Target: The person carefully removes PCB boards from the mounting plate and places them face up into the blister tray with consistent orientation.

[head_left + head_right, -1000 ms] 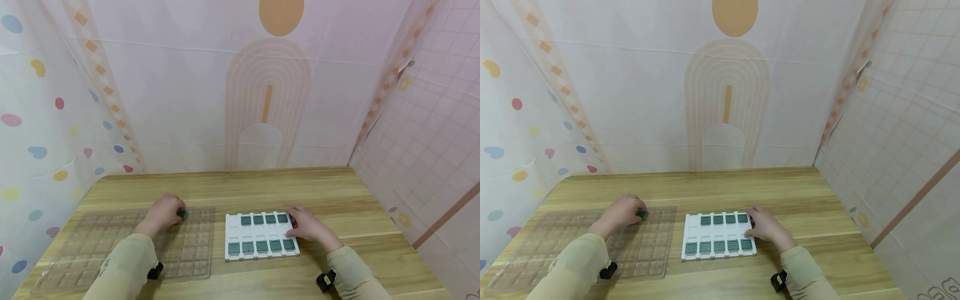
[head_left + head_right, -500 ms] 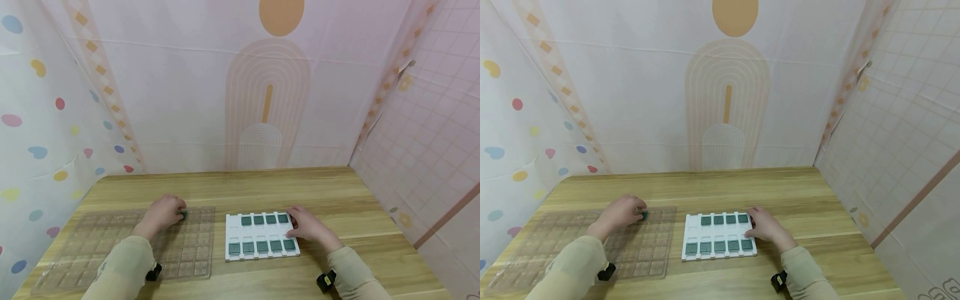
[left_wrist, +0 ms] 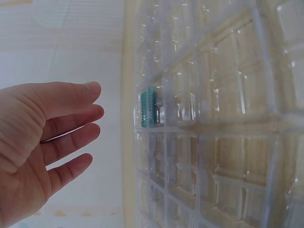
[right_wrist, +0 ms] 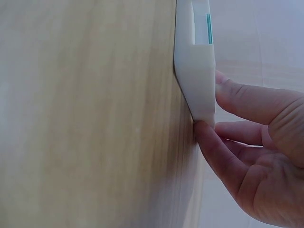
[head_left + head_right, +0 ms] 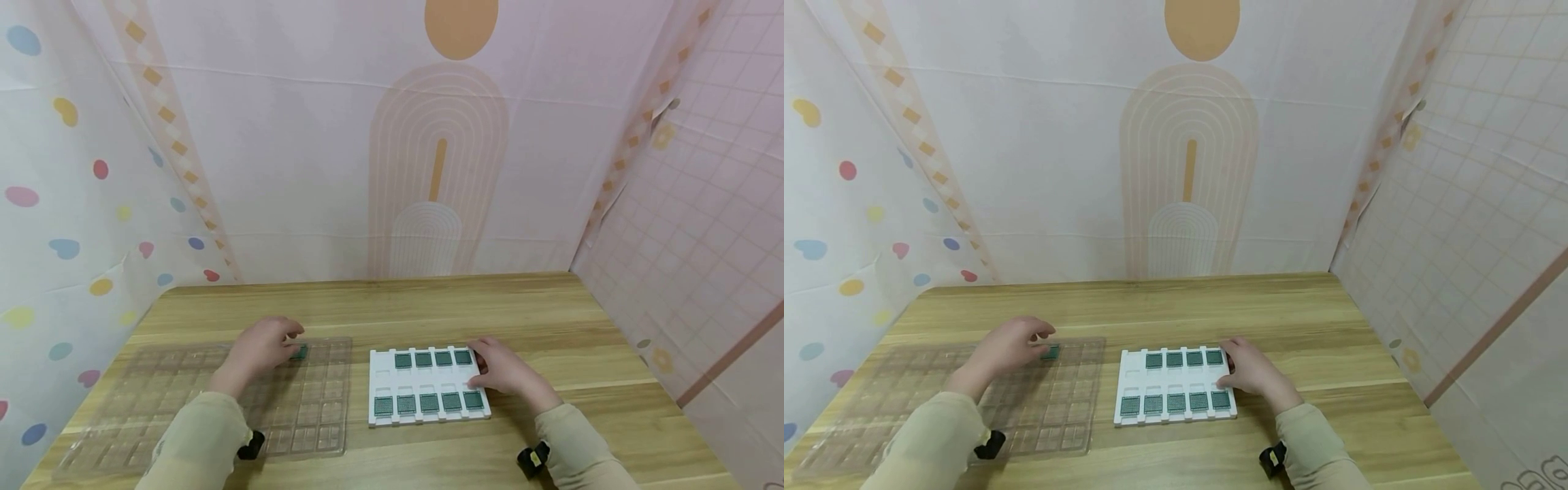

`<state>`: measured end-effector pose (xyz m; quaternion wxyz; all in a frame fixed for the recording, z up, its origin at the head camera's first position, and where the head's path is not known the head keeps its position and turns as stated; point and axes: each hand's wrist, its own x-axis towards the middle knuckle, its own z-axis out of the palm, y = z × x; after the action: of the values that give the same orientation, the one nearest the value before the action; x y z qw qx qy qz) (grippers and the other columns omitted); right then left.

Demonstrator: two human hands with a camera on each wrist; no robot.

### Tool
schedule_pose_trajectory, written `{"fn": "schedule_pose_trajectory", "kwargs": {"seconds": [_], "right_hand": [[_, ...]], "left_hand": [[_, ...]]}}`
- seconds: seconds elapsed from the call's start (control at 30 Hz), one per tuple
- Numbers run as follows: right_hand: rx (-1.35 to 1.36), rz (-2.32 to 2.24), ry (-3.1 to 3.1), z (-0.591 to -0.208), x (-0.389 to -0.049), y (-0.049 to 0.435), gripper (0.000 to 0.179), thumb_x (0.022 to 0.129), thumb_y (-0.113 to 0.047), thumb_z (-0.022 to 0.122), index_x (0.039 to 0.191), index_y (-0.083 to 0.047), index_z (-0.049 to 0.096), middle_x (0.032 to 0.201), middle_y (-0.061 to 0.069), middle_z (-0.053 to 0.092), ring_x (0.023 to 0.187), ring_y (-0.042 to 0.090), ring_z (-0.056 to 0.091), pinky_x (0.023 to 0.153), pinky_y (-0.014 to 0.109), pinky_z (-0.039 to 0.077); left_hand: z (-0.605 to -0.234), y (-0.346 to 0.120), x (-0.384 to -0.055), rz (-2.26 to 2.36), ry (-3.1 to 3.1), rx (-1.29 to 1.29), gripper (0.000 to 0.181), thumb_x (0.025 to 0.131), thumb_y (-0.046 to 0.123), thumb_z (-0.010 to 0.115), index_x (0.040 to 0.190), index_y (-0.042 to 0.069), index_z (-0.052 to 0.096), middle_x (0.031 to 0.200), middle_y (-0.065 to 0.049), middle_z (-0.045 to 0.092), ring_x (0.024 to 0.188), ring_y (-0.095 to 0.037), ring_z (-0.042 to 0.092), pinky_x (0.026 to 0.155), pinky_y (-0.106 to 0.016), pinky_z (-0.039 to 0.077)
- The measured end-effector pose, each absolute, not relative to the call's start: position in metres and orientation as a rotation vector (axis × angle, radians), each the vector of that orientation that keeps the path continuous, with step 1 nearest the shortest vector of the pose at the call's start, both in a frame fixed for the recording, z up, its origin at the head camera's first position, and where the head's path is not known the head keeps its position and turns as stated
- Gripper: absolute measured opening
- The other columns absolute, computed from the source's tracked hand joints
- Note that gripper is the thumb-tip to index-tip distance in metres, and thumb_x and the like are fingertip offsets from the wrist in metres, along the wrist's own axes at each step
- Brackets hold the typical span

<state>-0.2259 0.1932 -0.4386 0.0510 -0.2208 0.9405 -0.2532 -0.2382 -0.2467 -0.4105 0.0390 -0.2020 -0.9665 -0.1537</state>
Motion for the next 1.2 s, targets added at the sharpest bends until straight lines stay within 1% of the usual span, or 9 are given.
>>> {"fn": "schedule_pose_trajectory", "kwargs": {"seconds": [0.17, 0.43, 0.67, 0.9, 1.2], "right_hand": [[-0.614, -0.779, 2.852, -0.439, -0.226, 0.192, 0.069, 0.076, -0.009, 0.086, 0.133, 0.012, 0.053, 0.126, 0.023, 0.054, 0.094, 0.022, 0.056, 0.087, 0.043, 0.05], [-0.608, -0.774, 2.851, -0.439, -0.227, 0.193, 0.07, 0.076, -0.01, 0.086, 0.134, 0.011, 0.052, 0.129, 0.025, 0.053, 0.099, 0.025, 0.057, 0.09, 0.045, 0.049], [-0.606, -0.767, 2.854, -0.441, -0.228, 0.193, 0.071, 0.077, -0.011, 0.086, 0.134, 0.011, 0.052, 0.128, 0.023, 0.053, 0.099, 0.025, 0.057, 0.09, 0.045, 0.048], [-0.617, -0.766, 2.854, -0.44, -0.227, 0.193, 0.07, 0.077, -0.012, 0.086, 0.134, 0.011, 0.052, 0.125, 0.022, 0.054, 0.096, 0.023, 0.057, 0.087, 0.044, 0.049], [-0.624, -0.763, 2.861, -0.441, -0.228, 0.192, 0.07, 0.077, -0.012, 0.086, 0.134, 0.011, 0.053, 0.123, 0.021, 0.055, 0.094, 0.022, 0.056, 0.087, 0.043, 0.05]], "left_hand": [[-0.407, -0.244, -0.235, -0.484, -2.915, -0.63, 0.025, 0.086, 0.009, 0.075, 0.11, 0.002, 0.072, 0.098, -0.009, 0.07, 0.087, -0.027, 0.066, 0.074, -0.045, 0.054], [-0.405, -0.234, -0.228, -0.494, -2.754, -0.665, 0.028, 0.083, 0.007, 0.078, 0.11, 0.002, 0.072, 0.103, -0.012, 0.071, 0.092, -0.03, 0.066, 0.078, -0.047, 0.054], [-0.405, -0.221, -0.223, -0.544, -2.606, -0.694, 0.033, 0.081, 0.005, 0.08, 0.112, 0.0, 0.071, 0.107, -0.015, 0.07, 0.102, -0.036, 0.063, 0.089, -0.052, 0.05], [-0.406, -0.205, -0.218, -0.513, -2.476, -0.774, 0.04, 0.075, 0.005, 0.084, 0.112, 0.001, 0.07, 0.105, -0.015, 0.07, 0.099, -0.036, 0.062, 0.086, -0.052, 0.05], [-0.408, -0.185, -0.207, -0.491, -2.416, -0.8, 0.045, 0.073, 0.007, 0.086, 0.115, 0.001, 0.069, 0.107, -0.014, 0.069, 0.101, -0.034, 0.061, 0.088, -0.05, 0.05]]}}
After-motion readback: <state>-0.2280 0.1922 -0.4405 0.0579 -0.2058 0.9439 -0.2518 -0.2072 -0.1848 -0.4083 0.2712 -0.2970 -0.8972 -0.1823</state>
